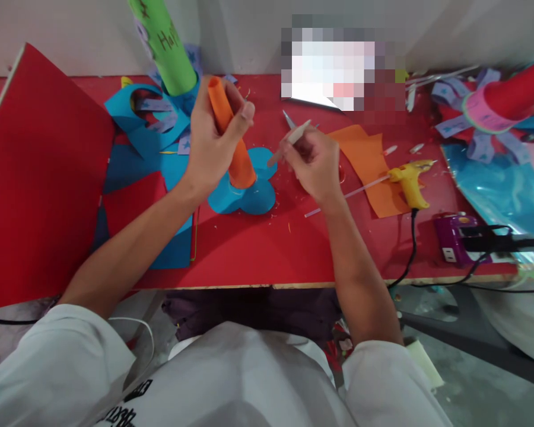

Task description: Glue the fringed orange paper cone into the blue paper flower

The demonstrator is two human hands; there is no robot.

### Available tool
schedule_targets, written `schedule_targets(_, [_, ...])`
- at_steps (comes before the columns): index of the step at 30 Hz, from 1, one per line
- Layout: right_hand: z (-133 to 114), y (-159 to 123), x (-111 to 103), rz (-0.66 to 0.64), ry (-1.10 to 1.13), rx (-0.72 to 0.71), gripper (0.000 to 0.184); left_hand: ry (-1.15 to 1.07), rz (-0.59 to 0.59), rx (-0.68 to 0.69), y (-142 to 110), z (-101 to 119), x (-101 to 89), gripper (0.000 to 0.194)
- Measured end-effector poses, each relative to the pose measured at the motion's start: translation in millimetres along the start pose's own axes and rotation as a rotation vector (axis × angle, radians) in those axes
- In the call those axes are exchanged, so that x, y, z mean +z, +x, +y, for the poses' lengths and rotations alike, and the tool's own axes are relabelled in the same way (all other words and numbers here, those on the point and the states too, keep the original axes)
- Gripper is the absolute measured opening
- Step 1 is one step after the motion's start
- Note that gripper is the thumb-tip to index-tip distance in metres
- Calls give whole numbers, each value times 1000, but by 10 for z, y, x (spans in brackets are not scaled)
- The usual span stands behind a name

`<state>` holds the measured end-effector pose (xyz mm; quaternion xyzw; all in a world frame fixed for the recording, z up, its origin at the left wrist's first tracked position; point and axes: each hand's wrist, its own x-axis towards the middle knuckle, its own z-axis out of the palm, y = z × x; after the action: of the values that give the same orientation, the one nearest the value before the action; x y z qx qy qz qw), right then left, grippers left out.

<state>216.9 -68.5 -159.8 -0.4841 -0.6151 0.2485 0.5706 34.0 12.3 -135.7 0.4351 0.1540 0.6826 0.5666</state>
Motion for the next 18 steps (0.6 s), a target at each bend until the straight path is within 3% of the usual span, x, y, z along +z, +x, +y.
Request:
schedule_targets(2, [23,-29,8,-108,-111,-1,40,-9,-76,5,-10,-103,-61,28])
schedule_targets(4, [40,-62,39,-195,-171,-6,37,150,-192,181,-28,-172,-126,21])
schedule_targets(6, [54,-87,80,-272,-203,-27,33,293,-254,351,-37,-226,-192,38])
schedule_targets(8, [63,-99,114,-341,-238,-57,30,368,-270,428,-33,-270,-249,44])
schedule_targets(18, [9,-132,144,-405,-307,-100,44,591,-332,477,-143,-130,-227,29])
